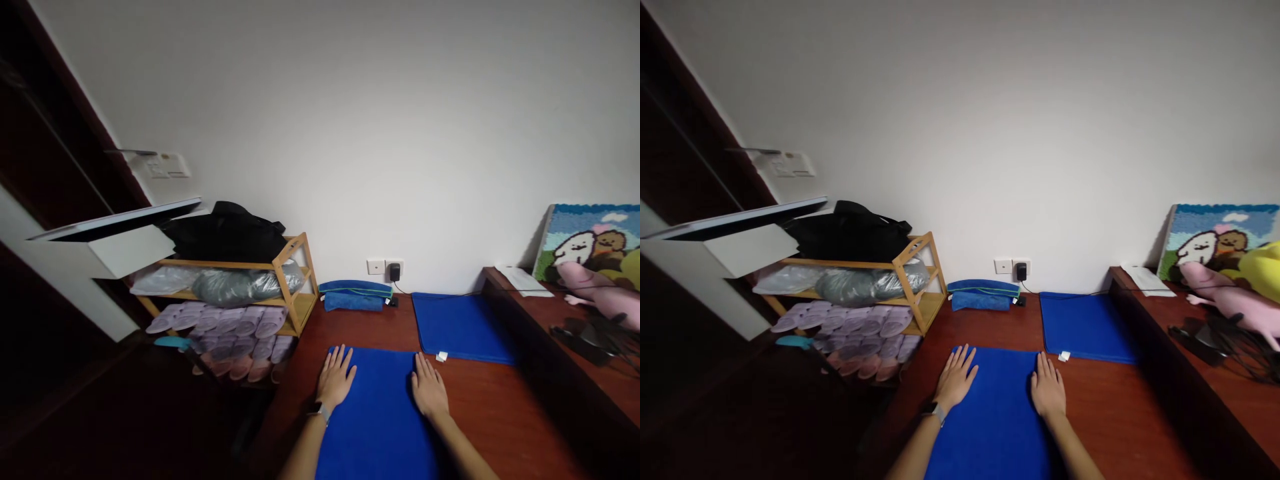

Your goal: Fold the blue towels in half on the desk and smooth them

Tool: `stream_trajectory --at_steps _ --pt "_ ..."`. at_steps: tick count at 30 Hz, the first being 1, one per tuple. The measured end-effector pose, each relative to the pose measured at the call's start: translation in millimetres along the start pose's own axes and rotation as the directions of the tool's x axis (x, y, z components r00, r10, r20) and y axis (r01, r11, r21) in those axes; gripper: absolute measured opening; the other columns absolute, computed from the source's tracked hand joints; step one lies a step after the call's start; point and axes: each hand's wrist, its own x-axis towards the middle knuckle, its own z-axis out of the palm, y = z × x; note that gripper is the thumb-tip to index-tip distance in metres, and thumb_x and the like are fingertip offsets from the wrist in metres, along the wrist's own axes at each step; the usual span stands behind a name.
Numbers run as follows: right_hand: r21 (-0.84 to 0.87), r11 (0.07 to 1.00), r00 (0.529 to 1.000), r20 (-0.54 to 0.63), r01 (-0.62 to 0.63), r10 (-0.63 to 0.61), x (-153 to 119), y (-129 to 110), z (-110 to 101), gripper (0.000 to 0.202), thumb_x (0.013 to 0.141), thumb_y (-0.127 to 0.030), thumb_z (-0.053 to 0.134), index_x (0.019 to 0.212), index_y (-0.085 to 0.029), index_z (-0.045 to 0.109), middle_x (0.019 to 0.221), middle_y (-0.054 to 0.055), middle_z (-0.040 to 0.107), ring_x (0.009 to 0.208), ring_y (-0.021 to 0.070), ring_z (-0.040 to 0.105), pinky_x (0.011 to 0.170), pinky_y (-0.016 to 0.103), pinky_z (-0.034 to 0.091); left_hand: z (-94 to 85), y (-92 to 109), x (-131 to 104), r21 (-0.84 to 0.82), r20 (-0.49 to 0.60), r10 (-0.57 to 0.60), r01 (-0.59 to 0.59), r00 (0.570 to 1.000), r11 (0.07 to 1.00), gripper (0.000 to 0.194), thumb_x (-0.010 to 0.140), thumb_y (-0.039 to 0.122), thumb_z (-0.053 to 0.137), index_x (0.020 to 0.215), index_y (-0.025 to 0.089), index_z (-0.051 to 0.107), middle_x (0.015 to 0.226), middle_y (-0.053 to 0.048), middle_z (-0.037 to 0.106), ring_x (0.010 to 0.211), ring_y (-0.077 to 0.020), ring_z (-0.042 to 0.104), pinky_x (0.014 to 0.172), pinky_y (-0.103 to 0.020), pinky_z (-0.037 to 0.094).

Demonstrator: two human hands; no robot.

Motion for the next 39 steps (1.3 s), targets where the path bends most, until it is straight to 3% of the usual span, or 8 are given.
stream_trajectory --at_steps 6,13,17,22,25,28,35,39 --pt "0.015 1.000 0.998 -0.051 0.021 -0.020 -1.7 0.7 5.1 0.070 0.101 -0.049 0.011 0.163 -0.016 0.016 0.171 -0.002 0.015 0.158 0.0198 0.010 0.129 0.040 0.011 -3.9 -4.3 1.2 -0.016 -0.005 -0.003 0.002 1.000 1.000 0.055 0.098 0.055 0.046 0.149 0.035 0.053 0.164 -0.003 0.041 0.154 -0.0292 0.029 0.127 -0.052 0.019" --pt "0.018 0.999 0.999 0.008 0.048 -0.048 -6.6 -4.4 -11.8 0.066 0.102 -0.045 0.009 0.163 -0.020 0.015 0.170 -0.005 0.015 0.158 0.0180 0.009 0.129 0.041 0.008 -22.2 -9.7 9.2 -0.037 -0.008 -0.062 0.062 0.998 0.997 0.054 0.099 0.051 0.042 0.148 0.031 0.054 0.162 -0.007 0.044 0.153 -0.0317 0.033 0.125 -0.057 0.021" --pt "0.022 0.999 0.999 0.011 0.042 -0.043 -7.0 -6.5 -16.7 0.066 0.101 -0.043 0.009 0.163 -0.019 0.015 0.170 -0.004 0.016 0.158 0.0181 0.010 0.129 0.041 0.008 -18.9 37.2 9.7 -0.091 -0.047 0.042 -0.047 0.998 0.995 0.057 0.103 0.049 0.034 0.151 0.022 0.051 0.164 -0.009 0.041 0.154 -0.0342 0.028 0.127 -0.057 0.015" --pt "-0.005 0.999 0.999 0.017 0.043 -0.043 -7.0 -5.2 -14.1 0.066 0.101 -0.040 0.011 0.162 -0.017 0.016 0.170 -0.003 0.016 0.158 0.0189 0.010 0.129 0.041 0.008 23.8 123.7 -3.3 -0.185 0.031 0.297 -0.287 0.954 0.940 0.054 0.103 0.054 0.038 0.152 0.036 0.047 0.164 0.000 0.041 0.153 -0.0258 0.033 0.129 -0.048 0.020" --pt "-0.026 0.998 0.998 0.009 0.055 -0.055 -5.2 -2.6 -7.4 0.066 0.101 -0.039 0.011 0.162 -0.017 0.016 0.170 -0.003 0.015 0.158 0.0196 0.009 0.128 0.041 0.008 43.7 142.7 -7.5 -0.144 0.104 0.343 -0.327 0.934 0.934 0.056 0.105 0.054 0.031 0.156 0.034 0.040 0.166 -0.002 0.036 0.154 -0.0266 0.029 0.127 -0.054 0.023" --pt "-0.012 0.999 0.999 -0.012 0.051 -0.052 -2.3 -0.1 -0.1 0.067 0.101 -0.042 0.010 0.162 -0.017 0.016 0.170 -0.002 0.017 0.158 0.0200 0.011 0.128 0.042 0.010 41.2 123.2 -7.8 0.001 0.153 0.257 -0.260 0.954 0.966 0.056 0.105 0.055 0.028 0.157 0.037 0.038 0.166 0.000 0.035 0.155 -0.0239 0.029 0.128 -0.049 0.025" --pt "0.041 0.997 0.998 -0.037 0.059 -0.057 -1.6 2.0 3.2 0.067 0.101 -0.045 0.010 0.162 -0.017 0.017 0.170 -0.002 0.020 0.158 0.0197 0.012 0.128 0.042 0.009 -3.9 7.1 -22.2 0.175 0.085 -0.003 -0.012 0.996 0.984 0.062 0.105 0.057 0.027 0.159 0.028 0.036 0.167 -0.008 0.032 0.155 -0.0290 0.027 0.125 -0.056 0.026" --pt "0.031 0.998 0.998 -0.041 0.055 -0.054 -1.9 1.7 3.4 0.067 0.101 -0.044 0.011 0.162 -0.017 0.019 0.170 0.000 0.021 0.158 0.0196 0.013 0.128 0.043 0.009 -6.5 -25.7 -32.4 0.220 0.023 -0.039 0.033 0.999 0.975 0.064 0.105 0.059 0.026 0.160 0.026 0.033 0.168 -0.007 0.029 0.156 -0.0244 0.025 0.126 -0.049 0.026"
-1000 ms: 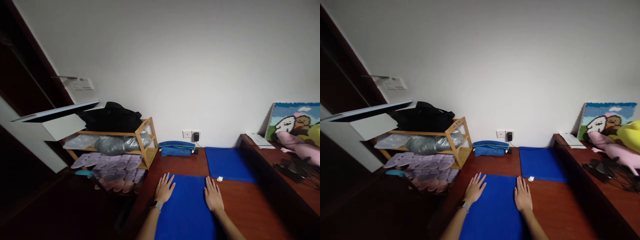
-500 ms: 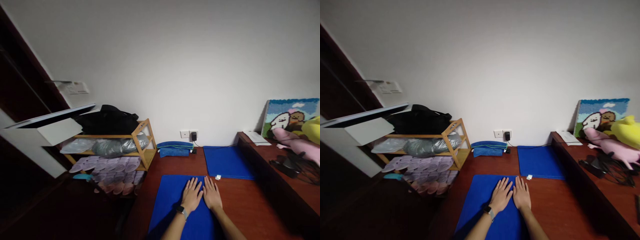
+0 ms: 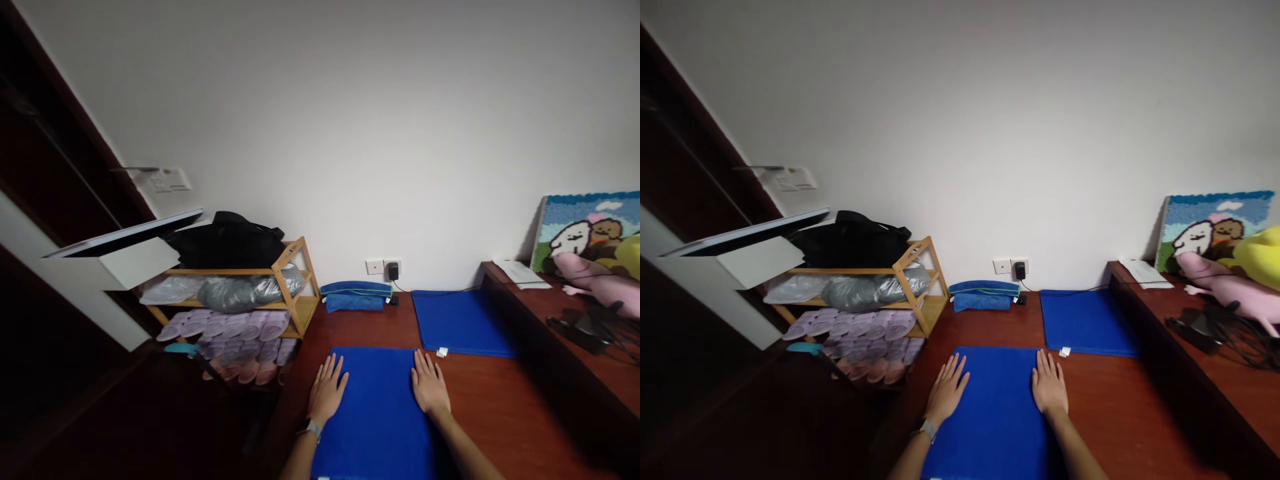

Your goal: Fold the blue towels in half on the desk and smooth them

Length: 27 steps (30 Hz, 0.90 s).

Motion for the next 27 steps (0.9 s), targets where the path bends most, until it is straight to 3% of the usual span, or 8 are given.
stream_trajectory --at_steps 6,11,13,15,19,21,24,27 --pt "-0.001 1.000 0.999 0.041 -0.012 0.012 -2.3 -3.2 -11.6 0.066 0.102 -0.043 0.011 0.162 -0.018 0.017 0.170 -0.002 0.017 0.158 0.0193 0.012 0.128 0.043 0.010 -2.8 2.7 0.9 0.008 0.015 0.020 -0.020 1.000 1.000 0.064 0.106 0.056 0.026 0.160 0.024 0.033 0.169 -0.009 0.028 0.156 -0.0246 0.025 0.125 -0.049 0.027" --pt "0.020 1.000 1.000 0.011 -0.013 0.013 -37.0 -7.6 -15.4 0.066 0.102 -0.045 0.006 0.163 -0.019 0.013 0.171 -0.004 0.013 0.158 0.0201 0.010 0.129 0.045 0.011 -17.1 14.9 1.1 -0.014 -0.048 0.106 -0.107 0.993 0.994 0.062 0.106 0.053 0.029 0.159 0.021 0.036 0.166 -0.011 0.035 0.154 -0.0291 0.031 0.126 -0.055 0.024" --pt "0.013 1.000 1.000 0.006 -0.012 0.012 -54.7 -8.4 -9.9 0.067 0.102 -0.047 0.006 0.163 -0.020 0.014 0.170 -0.004 0.015 0.158 0.0203 0.009 0.129 0.045 0.011 -17.9 40.0 -5.8 -0.027 -0.106 0.173 -0.177 0.979 0.984 0.062 0.106 0.050 0.028 0.160 0.020 0.033 0.167 -0.011 0.033 0.155 -0.0289 0.028 0.127 -0.054 0.021" --pt "-0.009 1.000 0.999 0.031 -0.021 0.021 -68.1 -8.8 -3.8 0.067 0.101 -0.046 0.009 0.162 -0.019 0.016 0.170 -0.003 0.017 0.158 0.0212 0.010 0.129 0.045 0.011 -14.2 78.9 -18.0 -0.041 -0.114 0.242 -0.248 0.964 0.968 0.061 0.107 0.049 0.028 0.161 0.023 0.029 0.168 -0.006 0.030 0.156 -0.0249 0.024 0.129 -0.049 0.020" --pt "-0.060 0.998 0.998 0.049 -0.023 0.026 -77.6 -9.0 2.0 0.066 0.101 -0.041 0.013 0.162 -0.016 0.018 0.170 -0.001 0.017 0.158 0.0225 0.010 0.129 0.045 0.009 1.8 159.8 -47.3 -0.106 -0.042 0.341 -0.343 0.939 0.933 0.060 0.107 0.051 0.024 0.162 0.028 0.026 0.170 -0.002 0.026 0.157 -0.0203 0.022 0.128 -0.046 0.023" --pt "-0.079 0.997 0.999 0.046 -0.012 0.015 -77.0 -9.2 2.2 0.066 0.100 -0.039 0.014 0.162 -0.016 0.019 0.170 -0.001 0.016 0.158 0.0227 0.010 0.128 0.046 0.009 9.4 179.5 -57.5 -0.150 0.015 0.351 -0.345 0.936 0.927 0.061 0.107 0.052 0.021 0.162 0.028 0.026 0.169 -0.004 0.028 0.157 -0.0211 0.023 0.128 -0.047 0.023" --pt "-0.086 0.996 0.999 0.039 -0.010 0.013 -75.4 -9.4 2.8 0.066 0.101 -0.040 0.014 0.162 -0.017 0.019 0.170 -0.001 0.016 0.158 0.0227 0.010 0.128 0.046 0.009 14.6 170.0 -65.2 -0.165 0.054 0.345 -0.332 0.937 0.929 0.061 0.105 0.054 0.023 0.162 0.030 0.027 0.169 -0.003 0.029 0.156 -0.0218 0.025 0.128 -0.048 0.024" --pt "-0.065 0.998 0.999 0.030 -0.024 0.026 -75.1 -9.2 5.1 0.066 0.101 -0.042 0.010 0.162 -0.018 0.018 0.170 -0.001 0.016 0.158 0.0222 0.011 0.128 0.045 0.009 9.1 123.6 -70.9 -0.116 0.053 0.245 -0.238 0.968 0.964 0.063 0.104 0.057 0.027 0.161 0.032 0.028 0.168 -0.001 0.030 0.156 -0.0229 0.026 0.127 -0.049 0.026"
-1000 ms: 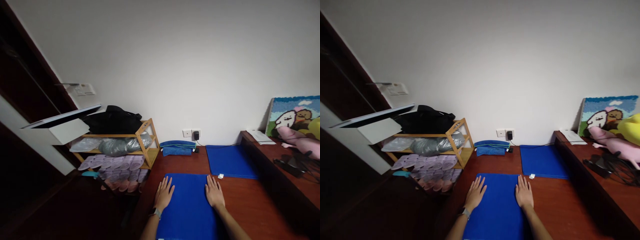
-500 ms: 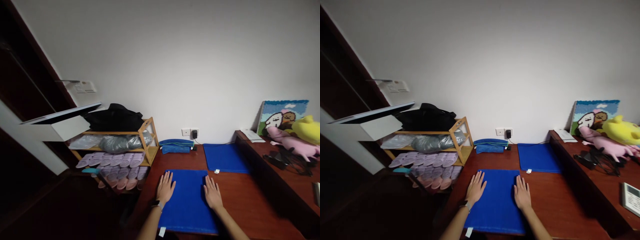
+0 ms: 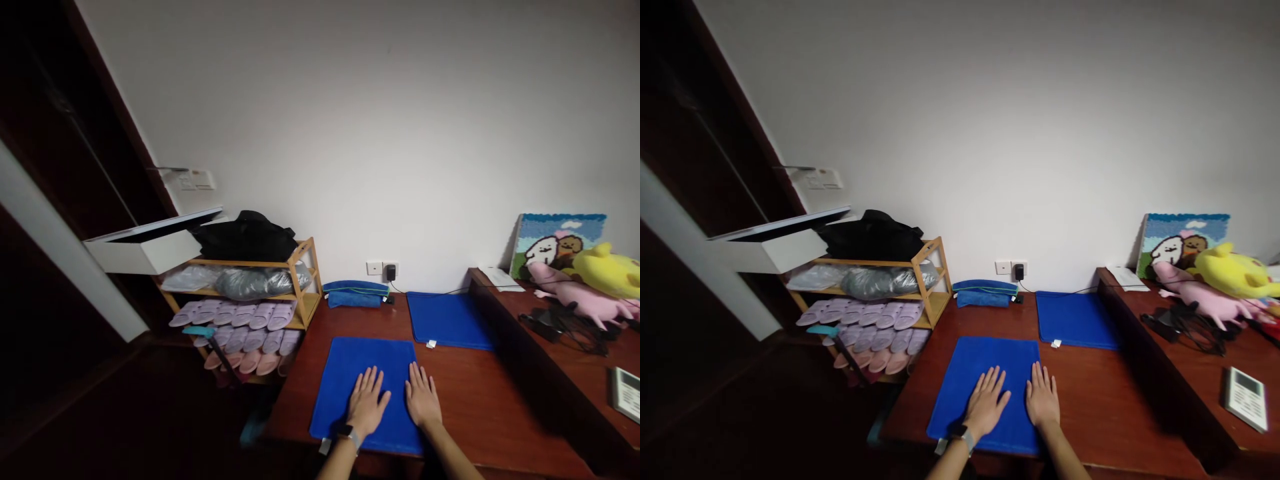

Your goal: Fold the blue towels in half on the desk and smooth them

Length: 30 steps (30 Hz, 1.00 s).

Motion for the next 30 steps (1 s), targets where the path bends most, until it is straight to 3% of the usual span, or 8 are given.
stream_trajectory --at_steps 5,8,14,17,22,26,30 --pt "0.039 0.999 1.000 -0.016 -0.001 0.001 -0.2 0.9 2.5 0.066 0.101 -0.043 0.011 0.162 -0.018 0.019 0.170 0.000 0.017 0.158 0.0218 0.012 0.128 0.046 0.010 -28.8 -85.0 -42.3 0.072 -0.055 -0.188 0.192 0.981 0.979 0.066 0.104 0.060 0.026 0.161 0.027 0.029 0.168 -0.007 0.030 0.155 -0.0275 0.028 0.125 -0.055 0.027" --pt "0.048 0.999 1.000 -0.025 0.007 -0.006 0.1 -0.4 -2.8 0.066 0.101 -0.043 0.013 0.162 -0.018 0.022 0.170 0.001 0.020 0.158 0.0231 0.014 0.128 0.047 0.011 -35.8 -111.5 -58.9 0.105 -0.086 -0.226 0.234 0.970 0.967 0.066 0.104 0.060 0.027 0.161 0.027 0.029 0.168 -0.006 0.029 0.154 -0.0255 0.029 0.125 -0.051 0.029" --pt "0.062 0.998 0.999 -0.052 0.007 -0.004 -23.9 -4.0 -9.4 0.065 0.101 -0.042 0.016 0.161 -0.018 0.024 0.169 0.002 0.022 0.157 0.0241 0.016 0.128 0.049 0.015 -30.1 -115.2 -61.9 0.114 -0.112 -0.200 0.212 0.973 0.971 0.064 0.105 0.056 0.029 0.161 0.025 0.029 0.168 -0.007 0.030 0.154 -0.0249 0.029 0.125 -0.049 0.030" --pt "0.076 0.995 0.990 -0.131 0.062 -0.052 -56.7 -0.2 5.2 0.066 0.102 -0.047 0.017 0.161 -0.021 0.027 0.168 0.000 0.023 0.157 0.0251 0.017 0.128 0.050 0.016 -29.0 -115.4 -60.4 0.104 -0.138 -0.186 0.201 0.973 0.974 0.061 0.106 0.054 0.030 0.161 0.026 0.031 0.167 -0.007 0.033 0.153 -0.0248 0.032 0.124 -0.050 0.032" --pt "0.086 0.990 0.983 -0.156 0.112 -0.098 -98.3 9.2 28.8 0.063 0.101 -0.046 0.025 0.159 -0.022 0.035 0.167 0.001 0.027 0.156 0.0280 0.022 0.127 0.053 0.021 -30.2 -112.3 -62.6 0.069 -0.236 -0.207 0.229 0.949 0.971 0.057 0.106 0.049 0.031 0.154 0.023 0.046 0.161 -0.009 0.044 0.146 -0.0256 0.046 0.119 -0.045 0.041" --pt "0.090 0.986 0.972 -0.199 0.143 -0.123 -102.0 12.6 31.2 0.061 0.102 -0.044 0.026 0.157 -0.021 0.040 0.166 0.002 0.028 0.155 0.0290 0.025 0.127 0.055 0.021 -31.6 -106.8 -76.0 0.070 -0.274 -0.207 0.235 0.939 0.970 0.054 0.106 0.044 0.031 0.148 0.020 0.054 0.159 -0.010 0.048 0.142 -0.0242 0.051 0.117 -0.040 0.044" --pt "0.101 0.981 0.964 -0.230 0.163 -0.136 -99.5 13.1 31.8 0.060 0.101 -0.043 0.027 0.156 -0.023 0.040 0.165 0.003 0.030 0.155 0.0291 0.025 0.127 0.055 0.022 -37.4 -107.2 -97.4 0.103 -0.224 -0.154 0.180 0.962 0.978 0.053 0.106 0.045 0.033 0.153 0.025 0.047 0.161 -0.007 0.046 0.145 -0.0226 0.047 0.120 -0.042 0.040"
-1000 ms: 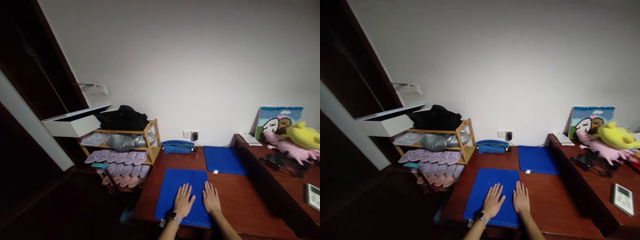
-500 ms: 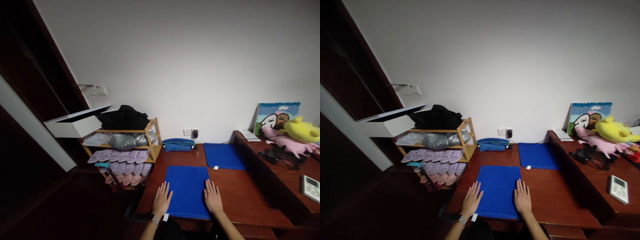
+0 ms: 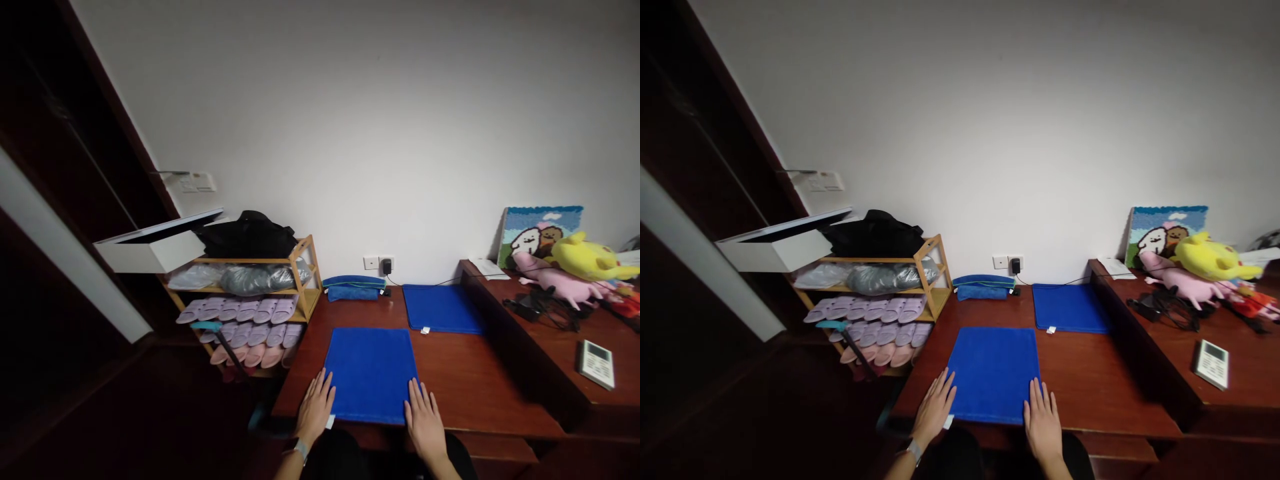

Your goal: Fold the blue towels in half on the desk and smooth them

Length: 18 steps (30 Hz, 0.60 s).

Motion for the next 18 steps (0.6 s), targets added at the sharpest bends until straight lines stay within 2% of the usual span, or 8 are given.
stream_trajectory --at_steps 4,7,9,13,16,18 --pt "-0.045 0.999 0.998 0.057 0.012 -0.009 -1.7 -1.8 -6.1 0.060 0.102 -0.041 0.024 0.155 -0.021 0.043 0.166 0.003 0.030 0.156 0.0300 0.022 0.126 0.055 0.019 -18.2 -2.1 -12.1 0.006 0.078 0.094 -0.095 0.993 0.995 0.055 0.107 0.046 0.033 0.158 0.026 0.038 0.163 -0.007 0.042 0.149 -0.0225 0.040 0.123 -0.048 0.035" --pt "-0.024 0.999 0.998 0.050 0.041 -0.040 -8.3 0.4 -18.2 0.058 0.104 -0.045 0.023 0.153 -0.024 0.048 0.166 0.004 0.034 0.156 0.0310 0.023 0.126 0.055 0.020 -32.9 5.7 -19.7 -0.015 0.068 0.171 -0.170 0.983 0.985 0.052 0.106 0.047 0.036 0.155 0.030 0.042 0.161 -0.005 0.046 0.148 -0.0241 0.042 0.123 -0.050 0.035" --pt "0.038 0.992 0.993 0.001 0.119 -0.119 -15.8 5.5 -27.8 0.057 0.104 -0.051 0.027 0.149 -0.028 0.052 0.164 0.004 0.040 0.153 0.0291 0.031 0.125 0.051 0.025 -41.2 15.5 -26.1 -0.049 0.052 0.249 -0.246 0.967 0.968 0.047 0.105 0.048 0.043 0.149 0.034 0.051 0.155 -0.003 0.054 0.142 -0.0248 0.050 0.120 -0.049 0.040" --pt "0.135 0.952 0.961 -0.022 0.275 -0.274 -30.3 16.1 -46.9 0.046 0.104 -0.051 0.035 0.130 -0.032 0.068 0.142 0.005 0.063 0.126 0.0249 0.059 0.110 0.041 0.044 -56.2 40.4 -34.1 -0.129 0.059 0.324 -0.314 0.944 0.941 0.030 0.106 0.035 0.045 0.123 0.032 0.069 0.123 -0.003 0.072 0.115 -0.0215 0.066 0.101 -0.039 0.054" --pt "0.161 0.945 0.957 -0.006 0.286 -0.289 -33.0 16.9 -59.8 0.040 0.105 -0.045 0.037 0.120 -0.031 0.071 0.121 0.005 0.071 0.106 0.0231 0.064 0.095 0.037 0.049 -66.0 54.4 -30.4 -0.132 0.066 0.345 -0.335 0.936 0.933 0.030 0.106 0.025 0.042 0.109 0.028 0.071 0.104 -0.002 0.073 0.099 -0.0194 0.067 0.089 -0.035 0.055" --pt "0.198 0.934 0.953 -0.001 0.298 -0.303 -30.4 15.4 -66.9 0.035 0.105 -0.042 0.039 0.113 -0.031 0.072 0.113 0.004 0.072 0.101 0.0213 0.064 0.092 0.034 0.048 -68.8 58.0 -26.4 -0.108 0.065 0.370 -0.362 0.927 0.926 0.031 0.106 0.022 0.041 0.103 0.027 0.071 0.098 -0.002 0.072 0.094 -0.0192 0.067 0.086 -0.034 0.055"
